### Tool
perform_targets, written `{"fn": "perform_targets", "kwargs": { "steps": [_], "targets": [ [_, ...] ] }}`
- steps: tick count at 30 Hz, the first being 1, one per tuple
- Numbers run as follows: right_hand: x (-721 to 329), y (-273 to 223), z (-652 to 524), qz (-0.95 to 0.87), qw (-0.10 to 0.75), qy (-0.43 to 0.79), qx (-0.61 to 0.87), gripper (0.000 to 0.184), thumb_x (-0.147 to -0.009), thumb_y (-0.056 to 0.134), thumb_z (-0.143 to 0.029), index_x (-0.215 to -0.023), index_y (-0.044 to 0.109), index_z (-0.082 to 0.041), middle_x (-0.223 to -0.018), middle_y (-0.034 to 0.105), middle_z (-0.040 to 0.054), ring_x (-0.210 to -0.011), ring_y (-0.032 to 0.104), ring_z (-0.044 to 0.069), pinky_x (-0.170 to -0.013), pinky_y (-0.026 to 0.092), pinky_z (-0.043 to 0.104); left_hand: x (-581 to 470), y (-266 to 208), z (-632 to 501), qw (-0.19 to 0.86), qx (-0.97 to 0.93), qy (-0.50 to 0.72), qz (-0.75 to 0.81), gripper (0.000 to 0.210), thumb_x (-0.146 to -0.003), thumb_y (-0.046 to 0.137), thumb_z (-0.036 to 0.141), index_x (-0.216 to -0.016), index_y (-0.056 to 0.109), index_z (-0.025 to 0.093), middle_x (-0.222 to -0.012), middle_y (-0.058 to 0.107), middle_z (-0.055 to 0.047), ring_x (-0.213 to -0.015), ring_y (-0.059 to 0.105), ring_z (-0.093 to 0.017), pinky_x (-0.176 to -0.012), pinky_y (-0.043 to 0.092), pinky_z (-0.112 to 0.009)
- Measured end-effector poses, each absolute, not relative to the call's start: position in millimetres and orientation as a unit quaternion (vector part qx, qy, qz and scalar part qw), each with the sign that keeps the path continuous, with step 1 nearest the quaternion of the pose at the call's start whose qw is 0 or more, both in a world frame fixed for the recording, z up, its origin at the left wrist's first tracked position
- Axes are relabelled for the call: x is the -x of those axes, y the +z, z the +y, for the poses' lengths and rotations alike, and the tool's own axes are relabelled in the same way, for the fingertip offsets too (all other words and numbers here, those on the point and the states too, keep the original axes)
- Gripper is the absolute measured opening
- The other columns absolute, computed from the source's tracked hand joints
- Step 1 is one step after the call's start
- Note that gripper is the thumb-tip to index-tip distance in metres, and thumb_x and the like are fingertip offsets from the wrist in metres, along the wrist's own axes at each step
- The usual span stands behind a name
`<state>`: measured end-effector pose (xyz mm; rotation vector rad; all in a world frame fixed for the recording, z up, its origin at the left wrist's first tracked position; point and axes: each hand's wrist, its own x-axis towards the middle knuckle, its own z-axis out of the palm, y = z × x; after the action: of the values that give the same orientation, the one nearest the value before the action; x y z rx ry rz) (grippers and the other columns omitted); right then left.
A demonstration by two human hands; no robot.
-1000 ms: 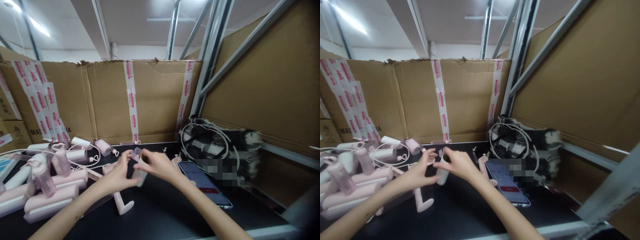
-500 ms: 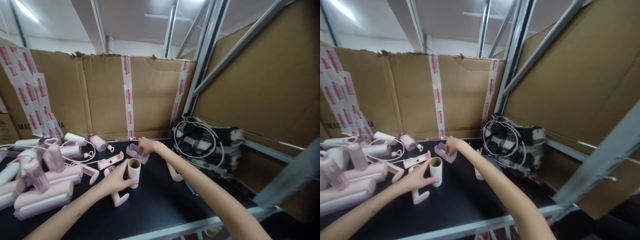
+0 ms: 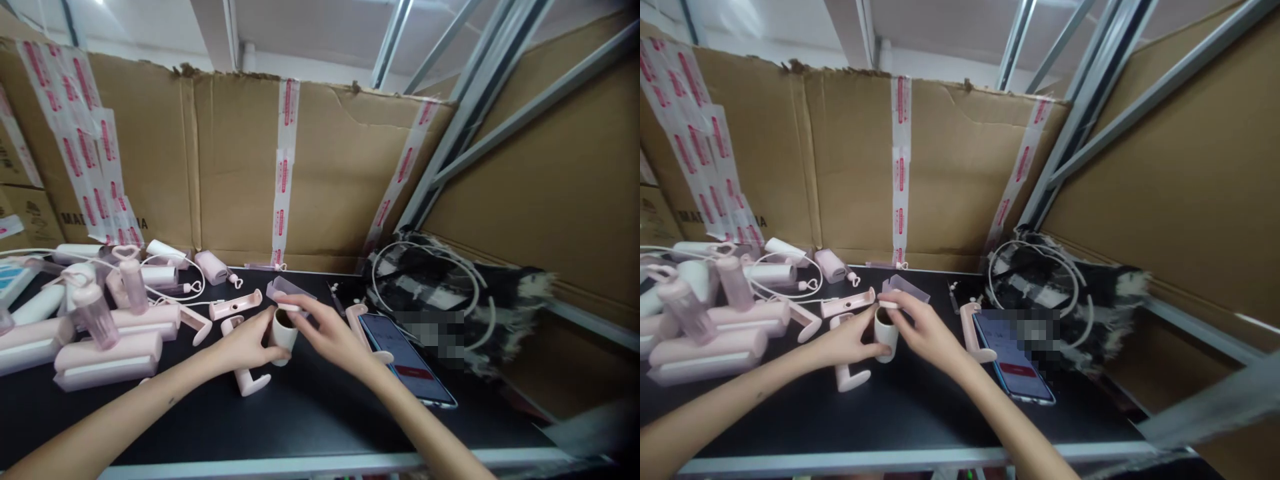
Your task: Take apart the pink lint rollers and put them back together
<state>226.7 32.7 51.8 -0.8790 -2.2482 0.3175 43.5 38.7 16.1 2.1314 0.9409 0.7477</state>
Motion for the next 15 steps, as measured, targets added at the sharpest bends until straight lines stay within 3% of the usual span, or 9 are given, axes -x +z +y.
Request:
{"fn": "perform_targets", "kwargs": {
  "steps": [3, 6, 15],
  "targets": [
    [-224.7, 40.1, 16.7, -0.895, 0.312, 0.092, 0.305, 0.039, -0.090, 0.045, -0.028, -0.129, 0.044, -0.024, -0.135, 0.045, 0.0087, -0.125, 0.041, 0.021, -0.101, 0.038, 0.041, -43.6, 12.1, 41.3, 0.329, -0.826, 0.310, 0.335, 0.058, -0.073, 0.062, 0.030, -0.124, 0.040, 0.016, -0.123, 0.052, -0.012, -0.108, 0.051, -0.028, -0.093, 0.040, -0.041],
    [-225.8, 32.4, 16.9, -0.907, 0.297, 0.023, 0.297, 0.050, -0.088, 0.049, -0.030, -0.136, 0.035, -0.024, -0.140, 0.039, 0.0099, -0.129, 0.036, 0.023, -0.102, 0.037, 0.043, -43.5, 7.7, 44.5, 0.330, -0.829, 0.302, 0.336, 0.053, -0.075, 0.058, 0.030, -0.123, 0.041, 0.014, -0.122, 0.053, -0.014, -0.107, 0.053, -0.029, -0.092, 0.040, -0.042],
    [-227.6, 25.8, 22.4, -0.892, 0.302, -0.074, 0.329, 0.048, -0.087, 0.050, -0.029, -0.134, 0.039, -0.023, -0.134, 0.046, 0.0117, -0.123, 0.044, 0.024, -0.097, 0.043, 0.043, -42.9, 9.1, 44.8, 0.336, -0.832, 0.304, 0.320, 0.054, -0.075, 0.058, 0.029, -0.124, 0.040, 0.015, -0.122, 0.052, -0.012, -0.114, 0.048, -0.028, -0.097, 0.037, -0.040]
  ]
}}
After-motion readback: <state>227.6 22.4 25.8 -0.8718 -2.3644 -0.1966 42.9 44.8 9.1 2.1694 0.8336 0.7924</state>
